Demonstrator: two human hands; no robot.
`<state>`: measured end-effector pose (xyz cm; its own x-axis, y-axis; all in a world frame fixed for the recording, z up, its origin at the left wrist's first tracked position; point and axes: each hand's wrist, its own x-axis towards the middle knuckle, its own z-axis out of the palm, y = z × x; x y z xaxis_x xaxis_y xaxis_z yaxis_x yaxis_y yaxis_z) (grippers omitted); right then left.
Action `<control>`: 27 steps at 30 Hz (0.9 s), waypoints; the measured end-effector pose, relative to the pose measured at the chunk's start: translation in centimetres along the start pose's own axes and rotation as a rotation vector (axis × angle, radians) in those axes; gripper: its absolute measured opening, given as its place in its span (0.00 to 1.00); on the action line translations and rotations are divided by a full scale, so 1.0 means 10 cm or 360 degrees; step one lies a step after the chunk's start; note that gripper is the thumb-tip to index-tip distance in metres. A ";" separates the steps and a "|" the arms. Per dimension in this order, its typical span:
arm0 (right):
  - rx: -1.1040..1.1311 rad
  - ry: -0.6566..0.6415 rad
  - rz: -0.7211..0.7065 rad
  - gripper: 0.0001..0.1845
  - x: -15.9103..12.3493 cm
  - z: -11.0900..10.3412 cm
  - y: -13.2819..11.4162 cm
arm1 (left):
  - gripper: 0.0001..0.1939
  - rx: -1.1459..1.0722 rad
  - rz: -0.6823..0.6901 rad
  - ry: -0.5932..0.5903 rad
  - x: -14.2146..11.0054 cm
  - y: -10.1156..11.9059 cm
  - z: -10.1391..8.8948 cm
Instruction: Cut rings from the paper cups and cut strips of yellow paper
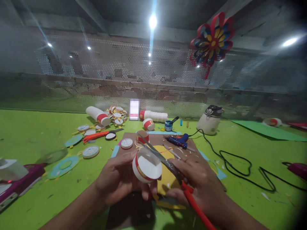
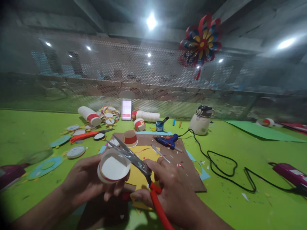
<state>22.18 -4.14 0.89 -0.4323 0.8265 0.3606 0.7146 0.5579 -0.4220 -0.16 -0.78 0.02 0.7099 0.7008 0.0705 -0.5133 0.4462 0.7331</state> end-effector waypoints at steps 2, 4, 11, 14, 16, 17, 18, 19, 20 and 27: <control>-0.0014 -0.0015 0.0023 0.24 0.01 0.00 0.00 | 0.19 -0.0008 0.0000 -0.0013 0.01 0.00 0.00; -0.0027 -0.0030 0.0030 0.25 0.01 0.00 0.00 | 0.19 -0.0013 0.0001 -0.0014 0.01 0.00 0.00; 0.0007 -0.0019 0.0003 0.24 0.01 0.00 0.02 | 0.21 -0.0061 -0.0010 -0.0027 0.01 -0.01 -0.04; 0.0005 0.0032 -0.0051 0.24 0.01 0.01 0.04 | 0.22 -0.0068 -0.0032 -0.0024 0.02 -0.01 -0.05; -0.0011 0.0044 -0.0073 0.22 0.00 0.02 0.05 | 0.22 -0.0083 -0.0040 -0.0039 0.02 -0.01 -0.05; -0.0010 0.0039 -0.0075 0.22 0.01 0.02 0.05 | 0.23 -0.0090 -0.0041 -0.0046 0.02 0.00 -0.05; -0.0002 0.0032 -0.0070 0.21 0.01 0.02 0.04 | 0.23 -0.0095 -0.0039 -0.0049 0.02 0.00 -0.04; 0.0014 0.0026 -0.0054 0.20 0.01 0.02 0.04 | 0.22 -0.0098 -0.0039 -0.0054 0.02 0.00 -0.04; 0.0032 0.0027 -0.0036 0.19 0.02 0.02 0.05 | 0.23 -0.0095 -0.0041 -0.0050 0.01 0.01 -0.03; -0.0037 0.0252 0.0173 0.16 0.14 0.05 0.29 | 0.16 -0.0019 0.0126 0.0226 -0.01 0.03 0.02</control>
<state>23.36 -1.35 -0.27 -0.2612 0.8585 0.4413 0.7658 0.4626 -0.4467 -0.28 -0.77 0.39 0.5921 0.8053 0.0305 -0.5710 0.3926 0.7210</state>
